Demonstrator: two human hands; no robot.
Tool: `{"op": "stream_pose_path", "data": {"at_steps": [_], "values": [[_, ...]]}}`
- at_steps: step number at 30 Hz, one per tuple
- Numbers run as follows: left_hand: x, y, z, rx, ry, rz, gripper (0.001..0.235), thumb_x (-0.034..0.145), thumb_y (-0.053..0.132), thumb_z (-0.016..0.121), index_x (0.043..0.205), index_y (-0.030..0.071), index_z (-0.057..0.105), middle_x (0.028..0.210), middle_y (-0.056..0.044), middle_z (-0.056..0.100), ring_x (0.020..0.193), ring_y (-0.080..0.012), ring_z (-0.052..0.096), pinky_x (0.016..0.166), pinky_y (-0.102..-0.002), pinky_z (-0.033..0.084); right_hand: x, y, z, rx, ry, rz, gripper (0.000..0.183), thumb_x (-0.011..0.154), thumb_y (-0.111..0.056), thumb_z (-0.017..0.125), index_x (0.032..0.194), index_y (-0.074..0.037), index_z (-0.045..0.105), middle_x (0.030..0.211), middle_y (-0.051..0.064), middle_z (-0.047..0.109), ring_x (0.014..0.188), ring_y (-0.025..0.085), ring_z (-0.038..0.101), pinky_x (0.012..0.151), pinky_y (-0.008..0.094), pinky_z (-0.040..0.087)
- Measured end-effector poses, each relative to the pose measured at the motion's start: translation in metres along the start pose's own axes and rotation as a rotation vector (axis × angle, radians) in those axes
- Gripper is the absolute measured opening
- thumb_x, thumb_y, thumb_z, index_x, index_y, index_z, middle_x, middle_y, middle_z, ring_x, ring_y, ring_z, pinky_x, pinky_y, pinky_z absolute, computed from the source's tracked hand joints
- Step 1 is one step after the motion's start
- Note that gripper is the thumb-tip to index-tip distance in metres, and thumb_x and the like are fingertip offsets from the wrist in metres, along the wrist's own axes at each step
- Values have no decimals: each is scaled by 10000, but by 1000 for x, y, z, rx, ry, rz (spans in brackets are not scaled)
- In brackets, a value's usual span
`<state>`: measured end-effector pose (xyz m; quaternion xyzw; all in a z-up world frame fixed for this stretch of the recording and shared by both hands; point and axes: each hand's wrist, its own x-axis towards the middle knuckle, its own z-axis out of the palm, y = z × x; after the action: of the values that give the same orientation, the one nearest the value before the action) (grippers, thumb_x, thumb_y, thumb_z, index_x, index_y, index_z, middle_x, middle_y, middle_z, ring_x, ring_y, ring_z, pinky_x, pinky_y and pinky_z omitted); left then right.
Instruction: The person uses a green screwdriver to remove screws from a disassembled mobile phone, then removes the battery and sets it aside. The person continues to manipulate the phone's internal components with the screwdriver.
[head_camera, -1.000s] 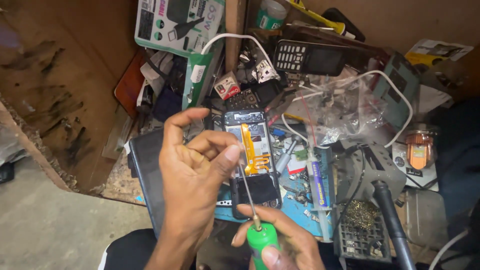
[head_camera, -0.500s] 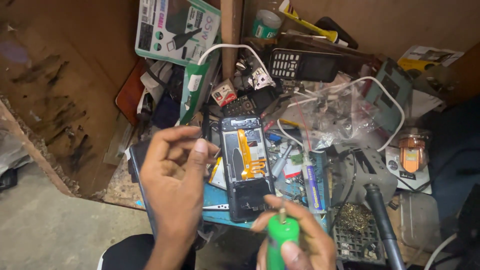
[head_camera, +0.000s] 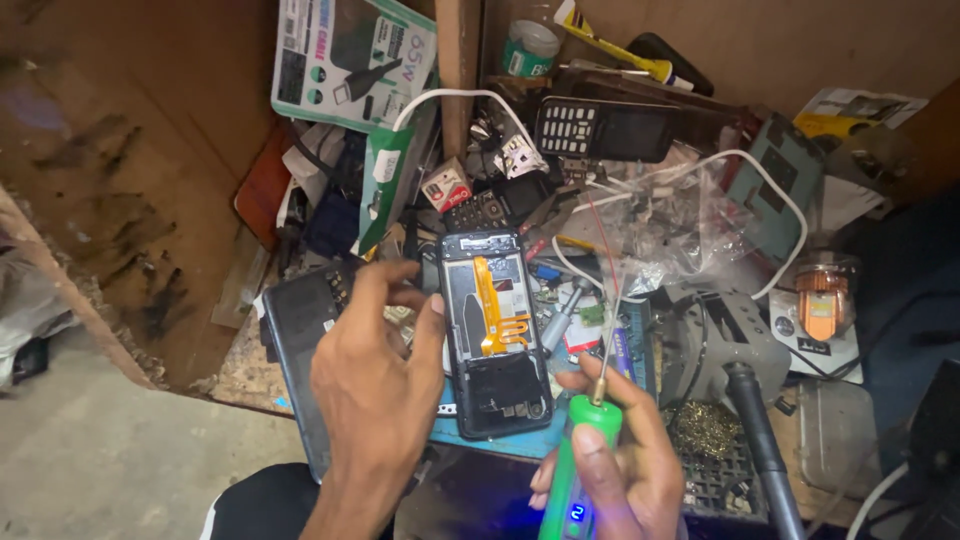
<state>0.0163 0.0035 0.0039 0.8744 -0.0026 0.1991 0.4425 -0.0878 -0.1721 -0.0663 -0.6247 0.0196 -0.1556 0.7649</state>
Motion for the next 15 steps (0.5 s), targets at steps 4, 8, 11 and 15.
{"op": "stream_pose_path", "data": {"at_steps": [4, 8, 11, 15], "values": [[-2, 4, -1, 119, -86, 14, 219, 889, 224, 697, 1073, 107, 685, 819, -111, 765, 749, -323, 731, 632, -455, 516, -2, -3, 6, -56, 36, 83, 630, 981, -218, 645, 1511, 52, 436, 1163, 179, 648, 617, 203, 712, 556, 353, 623], [-6, 7, -2, 190, -129, 63, 307, 882, 239, 698, 1146, 90, 648, 762, -130, 743, 711, -352, 711, 659, -483, 501, -2, -3, 12, -125, 67, 266, 680, 867, -212, 656, 1501, -31, 489, 720, 143, 659, 532, 187, 686, 525, 347, 608], [-7, 10, 0, 152, -118, 74, 358, 864, 228, 710, 1176, 75, 626, 788, -132, 746, 710, -357, 709, 646, -487, 499, -1, -3, 15, -94, 39, 287, 678, 886, -214, 666, 1518, -38, 492, 727, 132, 665, 536, 187, 695, 517, 347, 615], [-6, 10, 4, 13, -134, 19, 430, 834, 167, 730, 1222, 48, 591, 833, -111, 742, 689, -315, 700, 612, -446, 499, -2, 1, 12, -85, 18, 247, 633, 902, -220, 654, 1479, -24, 484, 783, 101, 657, 554, 167, 697, 527, 335, 628]]}}
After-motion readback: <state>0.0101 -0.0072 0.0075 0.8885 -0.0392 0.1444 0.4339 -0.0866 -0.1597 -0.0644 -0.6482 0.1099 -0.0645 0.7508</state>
